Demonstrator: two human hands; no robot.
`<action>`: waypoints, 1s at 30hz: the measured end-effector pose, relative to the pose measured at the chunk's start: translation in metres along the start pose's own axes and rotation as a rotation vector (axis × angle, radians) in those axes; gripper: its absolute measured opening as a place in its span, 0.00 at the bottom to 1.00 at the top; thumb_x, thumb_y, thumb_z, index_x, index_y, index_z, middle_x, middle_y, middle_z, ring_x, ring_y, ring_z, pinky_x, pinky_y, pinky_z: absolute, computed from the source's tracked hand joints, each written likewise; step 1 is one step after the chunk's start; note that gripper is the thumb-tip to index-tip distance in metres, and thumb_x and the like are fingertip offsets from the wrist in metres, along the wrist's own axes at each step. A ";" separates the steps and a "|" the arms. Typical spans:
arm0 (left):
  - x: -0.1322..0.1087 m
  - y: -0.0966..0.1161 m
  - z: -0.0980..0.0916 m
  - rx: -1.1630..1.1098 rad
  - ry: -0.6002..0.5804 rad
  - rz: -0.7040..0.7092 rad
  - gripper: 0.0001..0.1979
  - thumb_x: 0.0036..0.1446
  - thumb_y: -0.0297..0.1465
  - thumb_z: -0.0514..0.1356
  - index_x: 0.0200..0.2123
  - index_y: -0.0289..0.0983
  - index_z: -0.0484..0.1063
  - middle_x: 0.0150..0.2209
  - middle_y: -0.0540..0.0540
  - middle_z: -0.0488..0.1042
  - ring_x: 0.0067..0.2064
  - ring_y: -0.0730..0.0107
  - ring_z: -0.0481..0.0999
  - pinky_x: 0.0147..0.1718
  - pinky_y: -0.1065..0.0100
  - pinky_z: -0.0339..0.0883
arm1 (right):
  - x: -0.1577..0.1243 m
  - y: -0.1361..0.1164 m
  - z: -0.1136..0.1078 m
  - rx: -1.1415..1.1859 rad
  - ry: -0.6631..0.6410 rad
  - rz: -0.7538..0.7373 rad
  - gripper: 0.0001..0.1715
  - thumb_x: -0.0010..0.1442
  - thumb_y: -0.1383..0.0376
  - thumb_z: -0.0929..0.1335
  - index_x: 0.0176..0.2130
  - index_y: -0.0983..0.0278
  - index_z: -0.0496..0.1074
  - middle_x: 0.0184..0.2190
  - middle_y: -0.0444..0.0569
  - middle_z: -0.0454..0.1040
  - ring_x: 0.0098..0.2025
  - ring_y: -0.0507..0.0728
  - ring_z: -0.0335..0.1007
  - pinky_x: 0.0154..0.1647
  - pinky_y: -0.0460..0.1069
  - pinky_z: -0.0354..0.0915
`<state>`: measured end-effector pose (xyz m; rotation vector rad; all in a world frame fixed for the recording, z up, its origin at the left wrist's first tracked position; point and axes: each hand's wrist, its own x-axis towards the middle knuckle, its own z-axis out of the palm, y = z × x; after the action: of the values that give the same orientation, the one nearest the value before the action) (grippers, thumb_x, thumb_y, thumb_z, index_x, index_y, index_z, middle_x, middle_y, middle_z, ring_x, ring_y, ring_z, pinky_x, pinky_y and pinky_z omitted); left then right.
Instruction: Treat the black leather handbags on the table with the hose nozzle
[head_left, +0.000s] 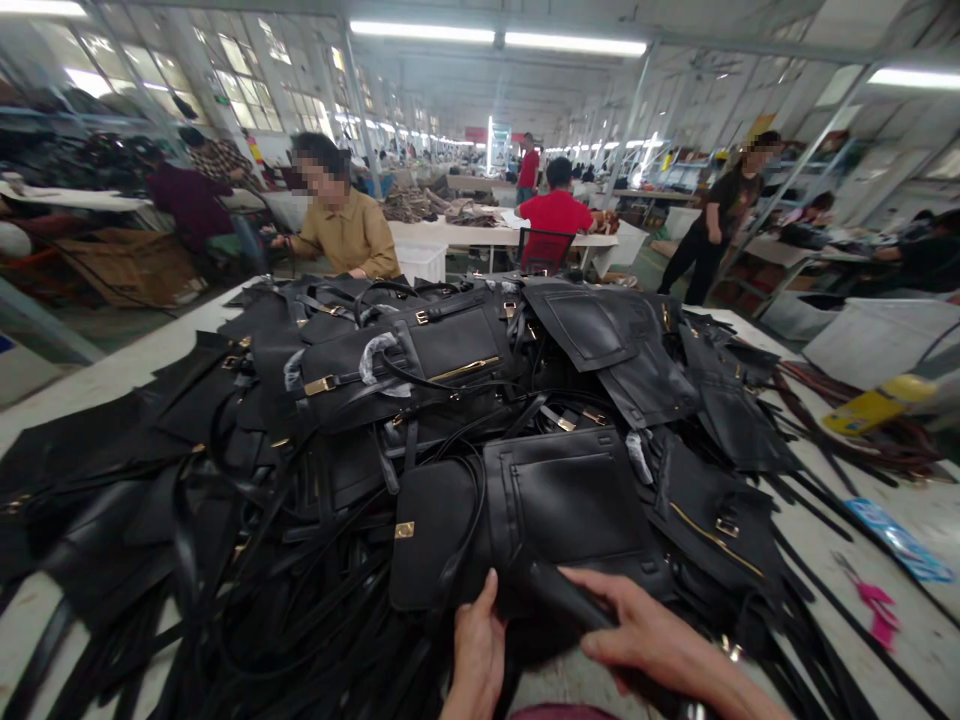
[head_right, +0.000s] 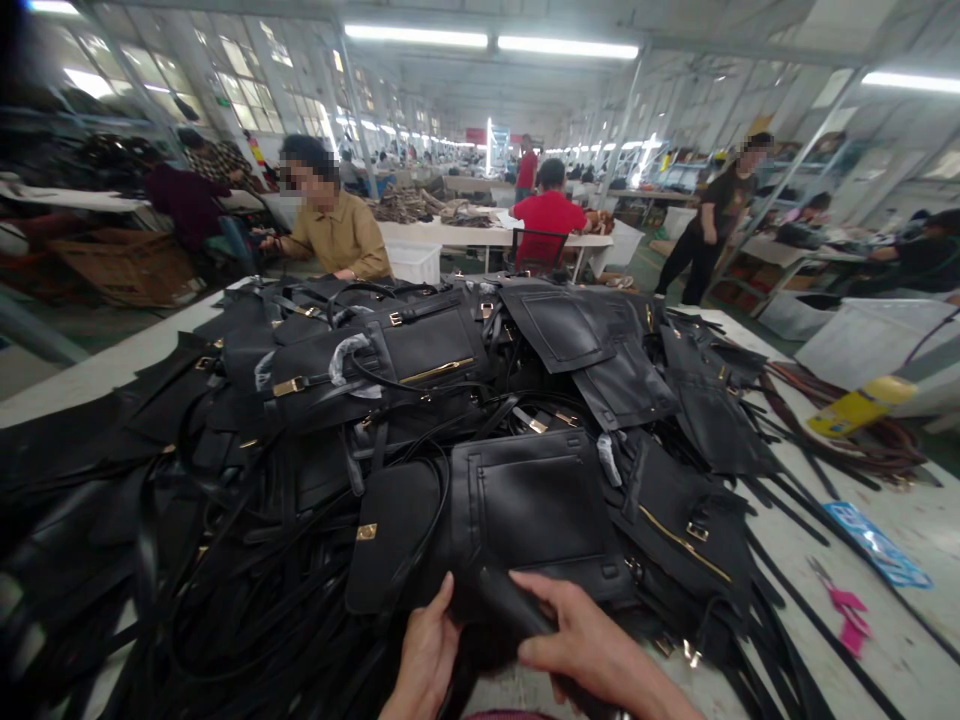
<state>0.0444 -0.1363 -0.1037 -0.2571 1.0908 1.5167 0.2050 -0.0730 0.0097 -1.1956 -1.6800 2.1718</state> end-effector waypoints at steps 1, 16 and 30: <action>0.000 0.000 0.000 0.001 0.004 0.000 0.09 0.41 0.32 0.65 0.22 0.30 0.72 0.26 0.41 0.77 0.36 0.58 0.75 0.40 0.59 0.69 | -0.002 0.001 0.000 0.013 -0.022 0.013 0.35 0.45 0.68 0.67 0.53 0.61 0.59 0.25 0.40 0.69 0.14 0.44 0.56 0.13 0.40 0.57; -0.003 -0.005 0.000 -0.100 -0.059 -0.077 0.13 0.44 0.31 0.62 0.34 0.31 0.73 0.37 0.39 0.76 0.43 0.57 0.73 0.44 0.58 0.67 | 0.030 -0.007 0.007 0.042 0.087 -0.025 0.35 0.45 0.66 0.65 0.54 0.63 0.56 0.24 0.41 0.70 0.11 0.45 0.58 0.09 0.40 0.59; 0.001 -0.008 -0.003 -0.116 0.088 -0.011 0.12 0.38 0.28 0.65 0.31 0.34 0.72 0.33 0.43 0.77 0.46 0.52 0.70 0.44 0.54 0.67 | 0.137 -0.050 -0.002 -0.093 0.378 -0.170 0.29 0.47 0.64 0.66 0.50 0.61 0.60 0.24 0.42 0.68 0.14 0.50 0.63 0.10 0.43 0.60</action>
<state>0.0493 -0.1388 -0.1098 -0.4130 1.0698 1.5730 0.0967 0.0223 -0.0144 -1.3309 -1.6600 1.6614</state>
